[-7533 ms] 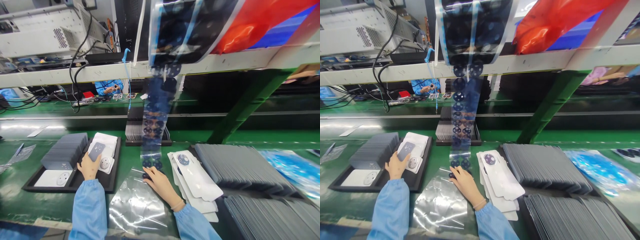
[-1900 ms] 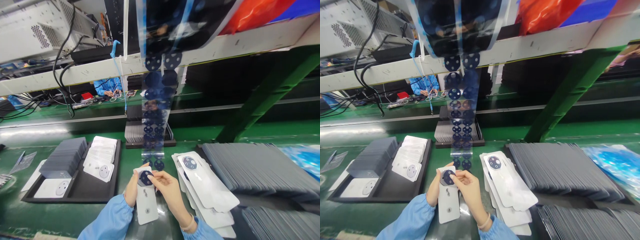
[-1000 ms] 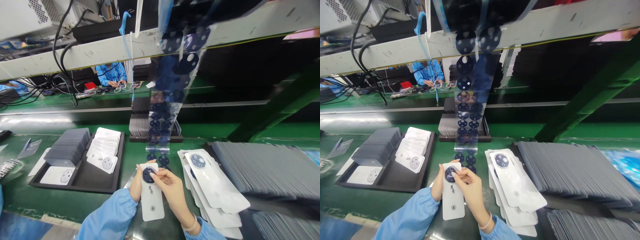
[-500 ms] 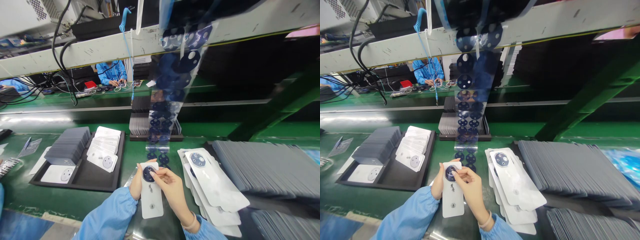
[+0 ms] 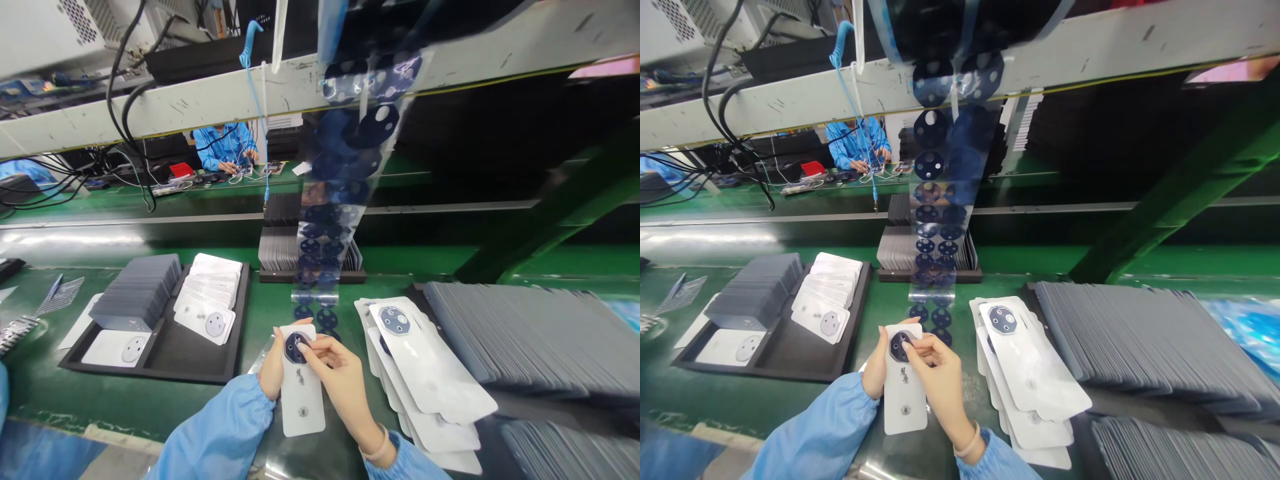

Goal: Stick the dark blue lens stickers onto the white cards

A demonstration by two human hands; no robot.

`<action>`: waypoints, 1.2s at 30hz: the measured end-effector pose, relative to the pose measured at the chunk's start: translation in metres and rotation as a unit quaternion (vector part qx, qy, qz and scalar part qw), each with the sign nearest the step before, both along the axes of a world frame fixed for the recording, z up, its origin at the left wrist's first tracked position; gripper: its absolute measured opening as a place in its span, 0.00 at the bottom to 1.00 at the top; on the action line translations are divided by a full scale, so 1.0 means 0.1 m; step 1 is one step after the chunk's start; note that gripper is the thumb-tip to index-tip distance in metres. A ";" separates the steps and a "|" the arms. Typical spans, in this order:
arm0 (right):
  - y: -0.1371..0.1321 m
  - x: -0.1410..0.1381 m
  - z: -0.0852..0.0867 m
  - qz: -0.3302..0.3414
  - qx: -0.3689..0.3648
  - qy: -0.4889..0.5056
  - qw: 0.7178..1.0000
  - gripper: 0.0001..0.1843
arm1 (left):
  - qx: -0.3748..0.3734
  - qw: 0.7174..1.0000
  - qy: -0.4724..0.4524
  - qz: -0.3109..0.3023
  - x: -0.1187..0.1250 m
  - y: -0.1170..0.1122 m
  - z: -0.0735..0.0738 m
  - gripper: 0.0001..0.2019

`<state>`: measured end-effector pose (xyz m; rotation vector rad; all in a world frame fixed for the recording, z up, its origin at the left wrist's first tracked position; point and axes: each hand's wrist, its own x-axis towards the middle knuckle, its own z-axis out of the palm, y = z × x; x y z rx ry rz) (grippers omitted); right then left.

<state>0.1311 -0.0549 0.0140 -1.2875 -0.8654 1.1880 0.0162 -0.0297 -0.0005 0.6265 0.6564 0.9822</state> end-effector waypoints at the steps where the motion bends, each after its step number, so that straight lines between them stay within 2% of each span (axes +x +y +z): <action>1: 0.00 0.00 0.00 0.001 0.004 -0.007 1.000 0.18 | 0.009 1.000 0.006 0.001 -0.01 0.00 0.00 0.37; 4: -0.01 0.01 -0.03 -0.003 0.038 -0.061 0.997 0.15 | 0.054 0.996 0.067 0.005 -0.05 -0.01 -0.01 0.32; 6: -0.03 0.02 -0.05 -0.014 0.094 -0.139 0.986 0.11 | 0.086 0.990 0.112 0.004 -0.07 -0.02 -0.01 0.29; 9: -0.05 0.02 -0.07 -0.042 0.190 -0.277 0.941 0.08 | 0.101 0.986 0.135 0.012 -0.06 -0.02 0.02 0.29; 11: -0.06 0.02 -0.09 -0.062 0.227 -0.345 0.908 0.07 | 0.102 0.982 0.153 0.032 -0.05 -0.02 0.04 0.29; 13: -0.06 0.02 -0.11 -0.076 0.231 -0.394 0.886 0.13 | 0.097 0.981 0.160 0.055 -0.04 -0.02 0.06 0.29; 15: -0.03 0.04 -0.13 -0.088 0.198 -0.421 0.881 0.26 | 0.080 0.984 0.141 0.071 -0.05 -0.01 0.07 0.31; 17: -0.01 0.07 -0.13 -0.087 0.160 -0.409 0.894 0.37 | 0.059 0.989 0.113 0.081 -0.06 -0.01 0.08 0.32; 18: 0.01 0.08 -0.12 -0.075 0.152 -0.387 0.906 0.38 | 0.053 0.990 0.102 0.080 -0.06 0.00 0.09 0.32; 22: 0.04 0.06 -0.07 0.025 0.153 -0.248 0.956 0.28 | 0.047 0.995 0.071 0.055 -0.05 0.00 0.06 0.32; 24: 0.04 0.03 -0.06 0.054 0.128 -0.178 0.974 0.26 | 0.035 0.996 0.063 0.050 -0.03 0.00 0.03 0.32; 27: 0.06 0.00 -0.06 0.049 0.086 -0.109 0.989 0.20 | 0.025 0.996 0.072 0.040 -0.01 -0.01 -0.03 0.33; 31: 0.11 0.02 -0.10 0.023 0.052 -0.074 0.996 0.19 | 0.086 0.987 0.132 -0.008 0.00 -0.01 -0.06 0.32; 33: 0.13 0.06 -0.11 0.029 0.055 -0.058 0.996 0.21 | 0.126 0.975 0.183 0.009 -0.01 0.00 -0.04 0.30; 36: 0.14 0.09 -0.10 0.039 0.069 -0.048 0.996 0.22 | 0.174 0.942 0.271 0.098 -0.04 0.01 0.01 0.23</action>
